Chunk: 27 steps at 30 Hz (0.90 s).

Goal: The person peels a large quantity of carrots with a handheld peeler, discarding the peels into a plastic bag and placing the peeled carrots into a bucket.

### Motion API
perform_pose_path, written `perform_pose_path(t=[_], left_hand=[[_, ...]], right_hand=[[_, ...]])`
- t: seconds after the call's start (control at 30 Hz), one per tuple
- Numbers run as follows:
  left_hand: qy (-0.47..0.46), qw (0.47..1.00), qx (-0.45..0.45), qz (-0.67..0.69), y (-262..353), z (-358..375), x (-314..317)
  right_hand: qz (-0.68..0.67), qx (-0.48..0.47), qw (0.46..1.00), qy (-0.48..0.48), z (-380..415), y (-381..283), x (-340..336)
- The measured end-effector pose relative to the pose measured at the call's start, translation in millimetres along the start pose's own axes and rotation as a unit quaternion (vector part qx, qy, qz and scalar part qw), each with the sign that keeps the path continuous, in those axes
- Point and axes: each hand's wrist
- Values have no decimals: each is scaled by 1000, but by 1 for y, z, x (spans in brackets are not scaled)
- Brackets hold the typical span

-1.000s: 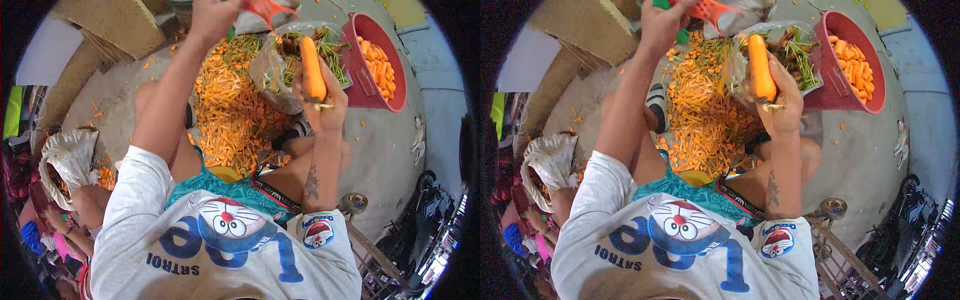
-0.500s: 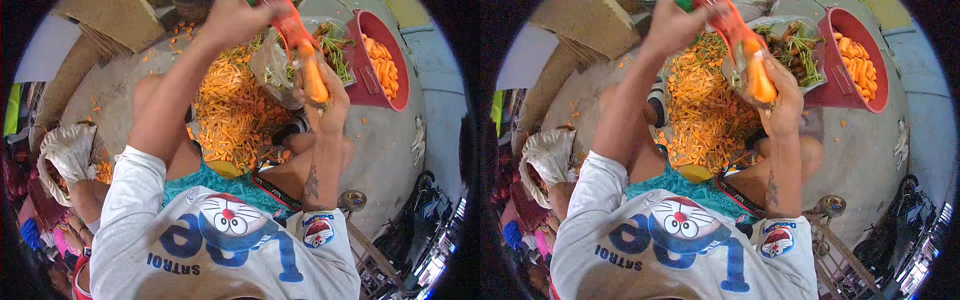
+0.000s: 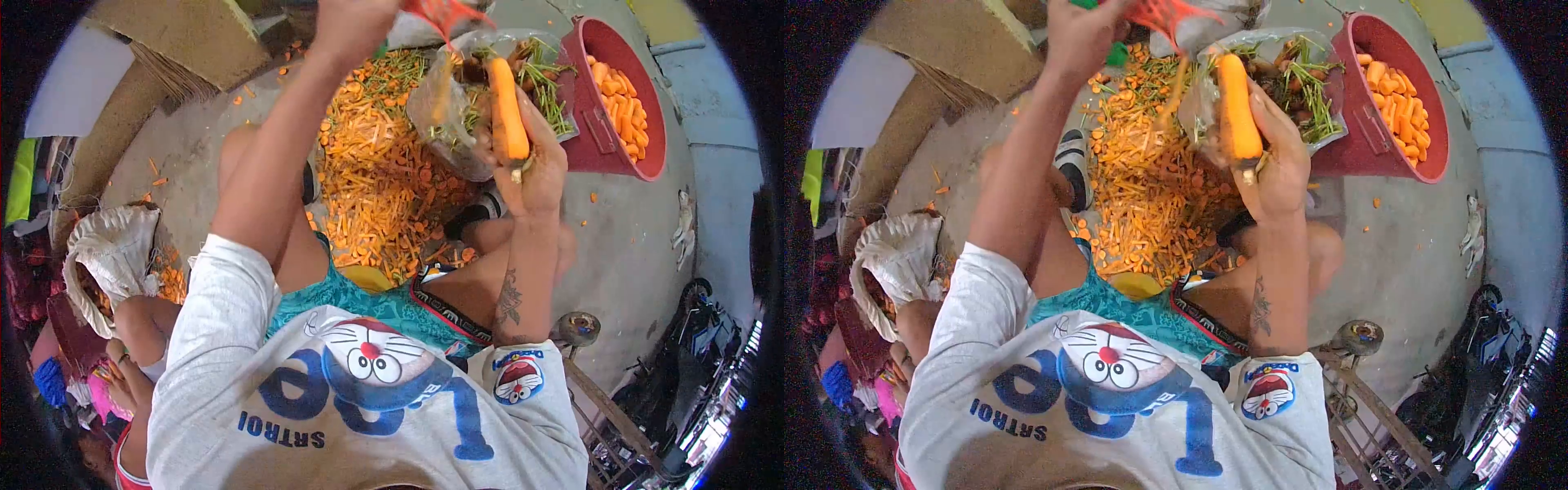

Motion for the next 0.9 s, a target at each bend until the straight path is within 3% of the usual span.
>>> perform_pose_path(t=[0.03, 0.07, 0.13, 0.2, 0.23, 0.3, 0.33, 0.4, 0.43, 0.5, 0.57, 0.6, 0.67, 0.7, 0.77, 0.8, 0.87, 0.9], left_hand=[[-8, 999, -38, 12, 8, 8, 6], [-49, 997, -36, 37, 15, 25, 21], [-89, 993, -39, 66, 20, 38, 35], [-170, 975, 141, 24, 17, 32, 33], [-128, 975, 157, -87, 11, 20, 24], [-8, 999, -28, -15, 9, 4, 9], [2, 999, 28, -28, 2, -6, -4], [53, 997, -34, 52, -7, -1, 2], [9, 999, -3, 51, -2, 11, 15], [-38, 998, 23, 54, 10, 32, 31], [-143, 976, 164, -6, 19, 39, 35], [-140, 978, 157, -5, 11, 31, 27], [-36, 999, 34, -2, -8, 2, 0], [-37, 999, 39, -5, -5, 0, -4], [68, 997, -22, 19, 0, -1, -9], [29, 998, -53, -22, 7, 6, -6], [-50, 998, 44, 12, 14, 21, 14], [-50, 998, 42, 15, 12, 21, 15]], right_hand=[[-109, 9, 987, -121, -12, 0, -16], [-108, 6, 987, -120, -9, 3, -29], [71, -52, 985, 149, -6, -2, -1], [52, -54, 988, 137, -1, -3, 0], [16, -31, 996, 87, 2, -4, -5], [-23, -11, 999, 35, 3, -3, -7], [-23, -5, 999, 21, 4, -3, -7], [-19, 9, 1000, -11, 1, -4, -10], [-61, 9, 997, -43, -2, -2, -24], [-23, -8, 1000, -6, 0, -5, -22], [18, -13, 999, 33, 4, -6, -22], [6, -2, 1000, 16, 7, -4, -21], [-21, 8, 999, -27, 5, -6, -12], [6, 2, 999, 47, 7, -7, 4], [10, -6, 999, 34, 3, -6, -1], [14, -10, 999, 28, 1, -6, -5], [35, -27, 998, 43, -4, -6, -12], [98, -58, 988, 108, -8, -7, -12]])
Point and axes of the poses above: each hand's wrist, its own z-axis away from the middle knuckle, its own x-axis out of the palm, y = z × x, and after that the axes turned 1 degree about z, right-handed
